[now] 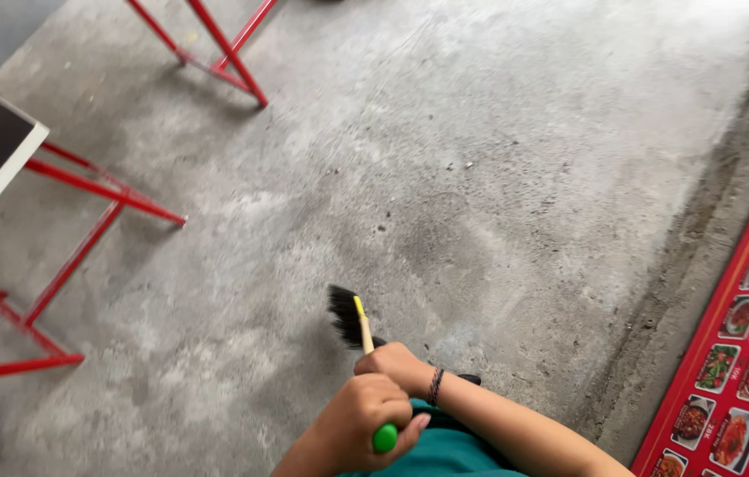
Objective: The person sweeps a concrete floor with a broom, moving around tables and chairs. The person sweeps debris toward a corner and along the base of a wall with a menu board.
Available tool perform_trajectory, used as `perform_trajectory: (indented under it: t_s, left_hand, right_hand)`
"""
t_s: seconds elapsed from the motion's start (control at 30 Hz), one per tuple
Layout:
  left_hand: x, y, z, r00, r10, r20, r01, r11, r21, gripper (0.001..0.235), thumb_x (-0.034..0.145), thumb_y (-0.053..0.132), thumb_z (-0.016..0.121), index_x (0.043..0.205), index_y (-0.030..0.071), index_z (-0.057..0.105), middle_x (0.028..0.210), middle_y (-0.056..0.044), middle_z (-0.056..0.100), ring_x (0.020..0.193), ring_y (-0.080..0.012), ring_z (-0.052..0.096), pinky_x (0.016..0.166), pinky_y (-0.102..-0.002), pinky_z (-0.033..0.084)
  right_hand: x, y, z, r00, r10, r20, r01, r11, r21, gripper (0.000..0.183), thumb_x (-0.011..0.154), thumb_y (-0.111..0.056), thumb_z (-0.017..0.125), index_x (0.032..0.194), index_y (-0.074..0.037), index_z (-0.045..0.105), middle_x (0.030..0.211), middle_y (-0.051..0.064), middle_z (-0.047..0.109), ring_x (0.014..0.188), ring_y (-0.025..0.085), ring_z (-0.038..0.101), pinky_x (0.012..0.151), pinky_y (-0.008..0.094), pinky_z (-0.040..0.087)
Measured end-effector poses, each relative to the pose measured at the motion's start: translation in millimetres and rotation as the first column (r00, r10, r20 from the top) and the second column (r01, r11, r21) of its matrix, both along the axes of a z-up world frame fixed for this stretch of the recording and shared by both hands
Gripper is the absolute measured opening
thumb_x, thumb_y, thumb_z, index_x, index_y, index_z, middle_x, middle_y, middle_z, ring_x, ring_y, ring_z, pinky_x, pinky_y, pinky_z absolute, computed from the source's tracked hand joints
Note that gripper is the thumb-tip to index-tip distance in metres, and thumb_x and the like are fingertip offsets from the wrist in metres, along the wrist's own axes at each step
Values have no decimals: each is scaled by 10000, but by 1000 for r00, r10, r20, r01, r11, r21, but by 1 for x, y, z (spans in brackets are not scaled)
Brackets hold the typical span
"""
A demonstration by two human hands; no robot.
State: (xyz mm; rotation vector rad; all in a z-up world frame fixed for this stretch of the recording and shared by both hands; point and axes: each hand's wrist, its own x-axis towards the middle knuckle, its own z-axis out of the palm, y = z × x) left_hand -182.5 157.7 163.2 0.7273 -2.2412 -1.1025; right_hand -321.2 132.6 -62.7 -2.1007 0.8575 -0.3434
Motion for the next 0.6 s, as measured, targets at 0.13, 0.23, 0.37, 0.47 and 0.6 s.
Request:
perform_trajectory:
  t_s: [0.13,0.23,0.37,0.47,0.6]
  left_hand:
    - [-4,-6,-54,991,127,43,-122,987,-103,332,923,216,793,719,77,572,718,-86,621,709,-302,632,687,-418,505]
    - [-4,-3,-93,993,102,62,-99,994,-56,313,918,243,799,769,66,588,766,-96,637,775,-312,647,754,-425,512]
    - [2,-1,-125,986,136,-95,-126,987,99,284,931,206,785,823,30,590,900,-135,672,908,-323,669,876,-411,529]
    - [15,-11,-132,971,153,-185,-107,966,236,249,942,143,770,840,-4,598,916,-150,665,931,-315,669,946,-413,536]
    - [47,-27,-116,919,315,-236,-203,893,402,228,928,81,747,776,-18,609,846,-117,681,855,-273,682,881,-408,565]
  right_hand:
    - [15,-19,-43,992,41,-122,-29,994,104,76,853,-285,668,851,-212,691,770,73,700,744,331,690,616,460,520]
    - [-4,-22,-68,997,-8,-80,15,996,87,75,792,-275,686,837,-228,722,815,42,724,768,313,710,639,443,542]
    - [-39,-31,-82,959,-117,-258,103,992,-69,95,812,-293,685,771,-210,707,824,11,725,789,299,718,658,449,556]
    - [-53,-42,-77,913,-254,-319,223,966,-131,184,844,-320,698,723,-181,691,752,31,711,737,306,713,648,445,560]
    - [-33,-58,-48,884,-414,-216,335,885,-324,232,852,-285,693,666,-151,658,722,43,688,682,307,700,610,434,555]
